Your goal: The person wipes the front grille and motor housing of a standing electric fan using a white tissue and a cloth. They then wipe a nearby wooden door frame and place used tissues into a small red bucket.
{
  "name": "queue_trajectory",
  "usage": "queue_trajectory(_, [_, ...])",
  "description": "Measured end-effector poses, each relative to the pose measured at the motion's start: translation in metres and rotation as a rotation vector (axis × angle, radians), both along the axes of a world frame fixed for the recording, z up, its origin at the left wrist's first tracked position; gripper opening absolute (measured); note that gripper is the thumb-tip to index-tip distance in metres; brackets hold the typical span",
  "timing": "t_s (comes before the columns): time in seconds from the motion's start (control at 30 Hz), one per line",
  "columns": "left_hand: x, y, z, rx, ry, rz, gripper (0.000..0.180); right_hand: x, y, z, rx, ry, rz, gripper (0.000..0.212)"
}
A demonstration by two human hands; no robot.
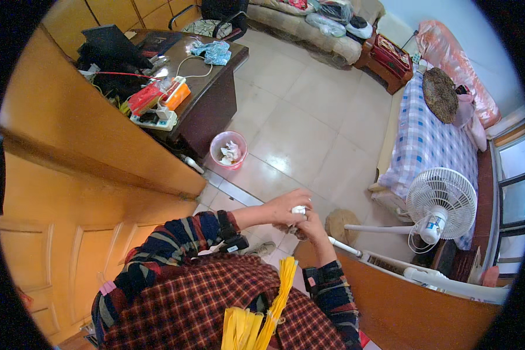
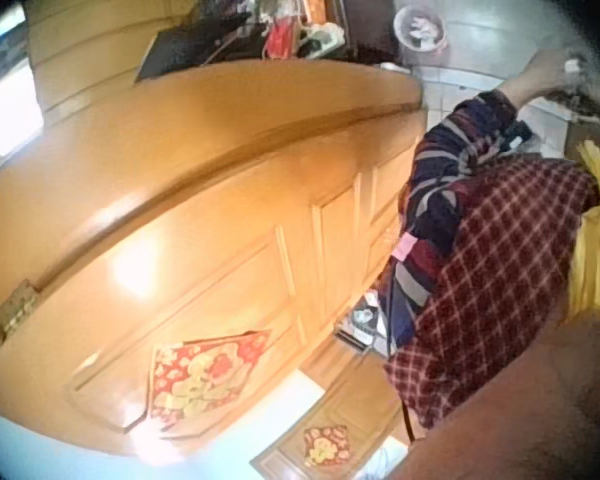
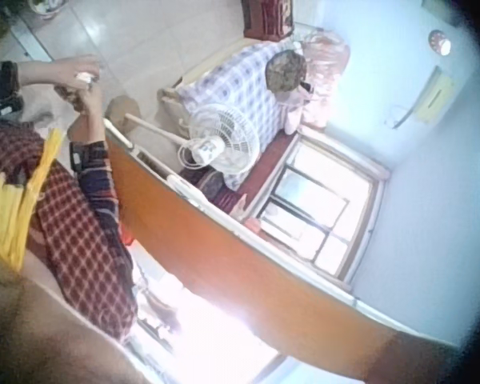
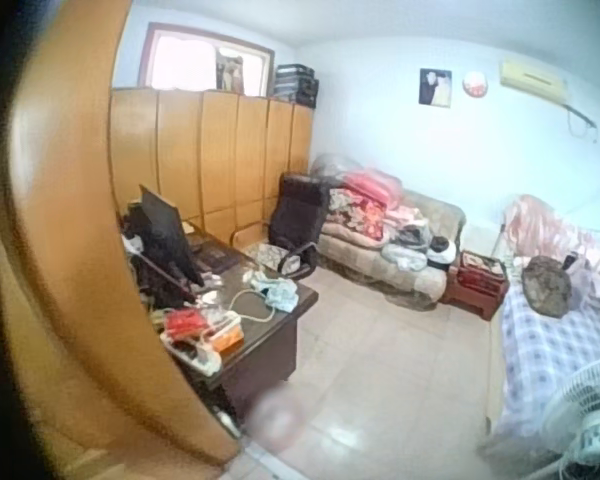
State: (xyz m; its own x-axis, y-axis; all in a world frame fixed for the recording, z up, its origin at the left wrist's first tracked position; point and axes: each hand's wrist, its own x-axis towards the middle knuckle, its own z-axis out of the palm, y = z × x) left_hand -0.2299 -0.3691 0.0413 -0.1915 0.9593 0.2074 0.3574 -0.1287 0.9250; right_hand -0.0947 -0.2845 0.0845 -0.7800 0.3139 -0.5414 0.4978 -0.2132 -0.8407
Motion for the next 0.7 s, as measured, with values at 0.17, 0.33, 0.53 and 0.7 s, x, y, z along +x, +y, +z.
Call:
queue_trajectory(0.17, [-0.054, 0.014, 0.036, -0.181, -0.556, 0.145, 0.021, 0.013, 0.03, 0.001, 0.033, 0.199, 0.074, 0.034])
queue_trajectory(0.33, [-0.13, -0.003, 0.064, -0.134, -0.631, 0.396, 0.018, 0.039, 0.07, -0.034, -0.195, 0.041, -0.299, 0.032])
queue_trajectory(0.53, [-0.195, 0.008, 0.057, -0.236, -0.678, 0.48, 0.019, 0.059, 0.097, -0.058, -0.307, 0.121, -0.547, 0.037])
queue_trajectory(0.7, [-0.277, 0.032, 0.009, -0.329, -0.682, 0.468, 0.023, 0.052, 0.097, -0.057, -0.222, 0.116, -0.738, 0.04])
